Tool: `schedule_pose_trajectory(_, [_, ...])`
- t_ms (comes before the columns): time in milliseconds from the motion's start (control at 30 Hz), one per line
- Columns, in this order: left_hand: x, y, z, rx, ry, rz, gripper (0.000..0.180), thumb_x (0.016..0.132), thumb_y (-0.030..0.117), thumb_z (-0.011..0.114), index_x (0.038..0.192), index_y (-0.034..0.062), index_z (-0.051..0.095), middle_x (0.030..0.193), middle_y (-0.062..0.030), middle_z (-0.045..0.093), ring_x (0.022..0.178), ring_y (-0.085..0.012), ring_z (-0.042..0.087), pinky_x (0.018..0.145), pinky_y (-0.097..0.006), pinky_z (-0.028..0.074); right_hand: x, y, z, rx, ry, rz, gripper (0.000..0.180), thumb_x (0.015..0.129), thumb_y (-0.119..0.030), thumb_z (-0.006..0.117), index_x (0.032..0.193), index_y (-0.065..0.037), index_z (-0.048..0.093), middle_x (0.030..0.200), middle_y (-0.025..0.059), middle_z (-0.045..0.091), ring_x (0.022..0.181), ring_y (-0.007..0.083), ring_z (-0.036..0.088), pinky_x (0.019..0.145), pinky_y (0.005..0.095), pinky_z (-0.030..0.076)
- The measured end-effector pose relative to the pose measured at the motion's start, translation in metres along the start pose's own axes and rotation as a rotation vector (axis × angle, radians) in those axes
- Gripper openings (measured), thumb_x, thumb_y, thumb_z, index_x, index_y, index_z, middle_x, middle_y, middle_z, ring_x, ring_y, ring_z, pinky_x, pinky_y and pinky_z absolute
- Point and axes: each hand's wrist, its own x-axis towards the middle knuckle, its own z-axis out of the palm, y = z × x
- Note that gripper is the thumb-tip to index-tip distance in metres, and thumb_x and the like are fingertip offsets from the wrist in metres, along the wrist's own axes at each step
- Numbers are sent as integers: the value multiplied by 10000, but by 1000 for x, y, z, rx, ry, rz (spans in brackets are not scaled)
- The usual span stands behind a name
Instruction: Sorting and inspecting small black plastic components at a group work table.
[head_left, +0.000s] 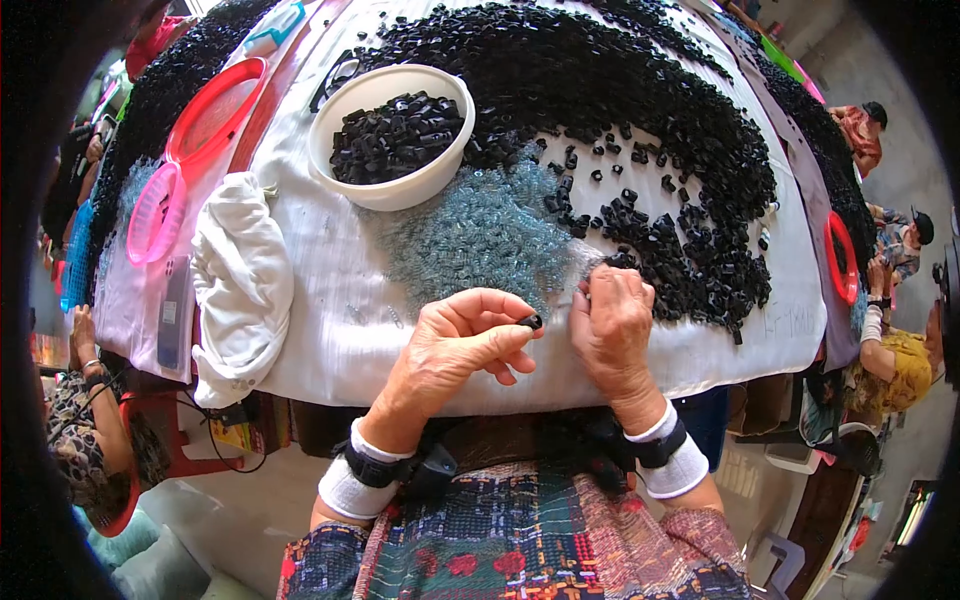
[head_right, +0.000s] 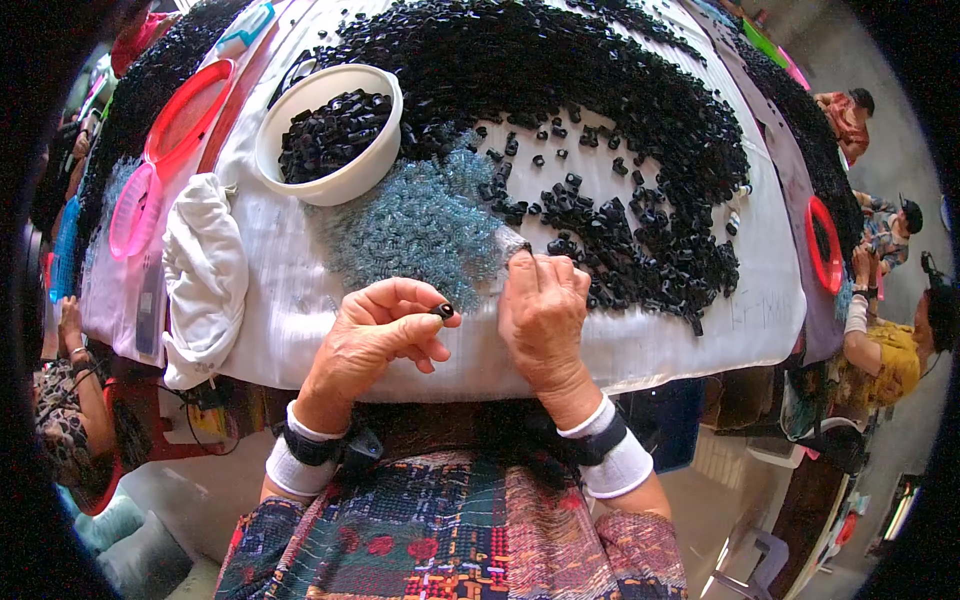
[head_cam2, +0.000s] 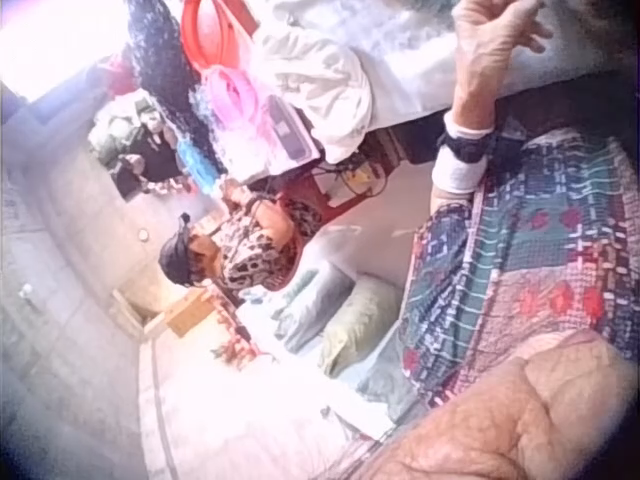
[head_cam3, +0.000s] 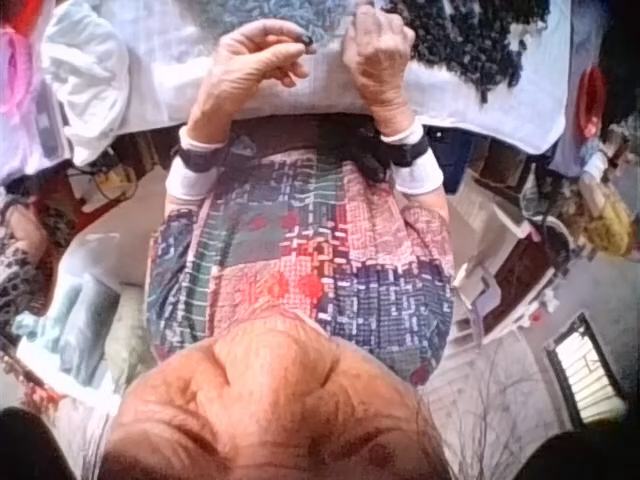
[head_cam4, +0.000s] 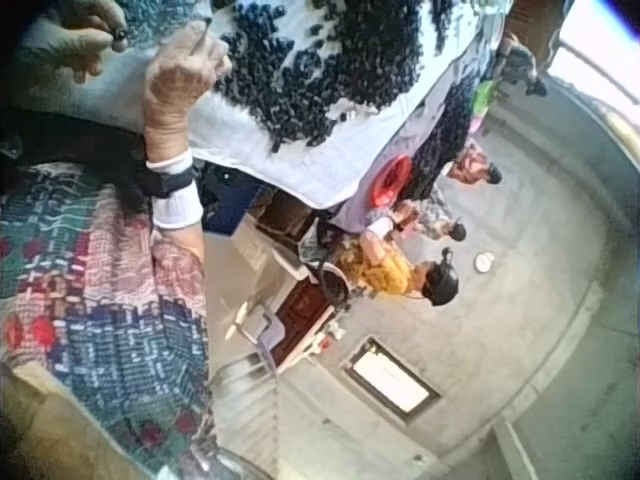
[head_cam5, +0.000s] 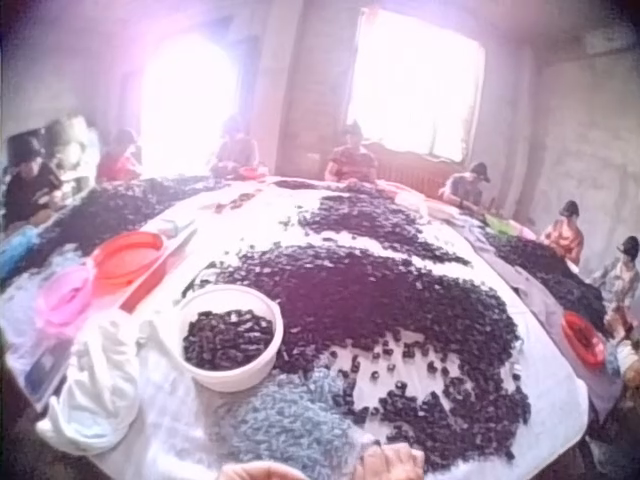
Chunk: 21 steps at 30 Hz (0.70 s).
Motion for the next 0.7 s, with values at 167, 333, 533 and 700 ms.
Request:
schedule_pose_trajectory(167, [1, 1, 8, 34, 8, 50, 207, 838, 93, 677, 1013, -6, 625, 853, -62, 673, 733, -127, 656, 610, -221, 518, 2, -4, -31, 278, -8, -102, 315, 655, 34, 653, 947, -12, 546, 817, 124, 546, 757, 295, 538, 685, 405, 414])
schedule_pose_trajectory(333, [3, -5, 13, 122, 28, 91, 211, 821, 76, 694, 1006, -1, 631, 843, -49, 671, 748, -111, 651, 619, -219, 509, 11, -18, -59, 438, -35, -192, 356, 630, 67, 654, 972, 17, 569, 853, 151, 558, 775, 317, 556, 680, 402, 446])
schedule_pose_trajectory(533, [4, -6, 23, 268, 64, 131, 191, 817, 56, 689, 990, -6, 637, 845, -41, 667, 754, -94, 640, 635, -206, 503, 15, -16, -68, 372, -113, -270, 298, 657, 43, 623, 950, 19, 571, 861, 140, 567, 788, 304, 565, 700, 392, 461])
schedule_pose_trajectory(700, [6, -8, 28, 261, 48, 208, 197, 819, 58, 686, 999, -7, 637, 835, -36, 663, 779, -90, 634, 660, -197, 502, 19, -12, -70, 410, -137, -278, 269, 676, 52, 610, 940, 22, 571, 854, 141, 571, 768, 301, 569, 684, 379, 472])
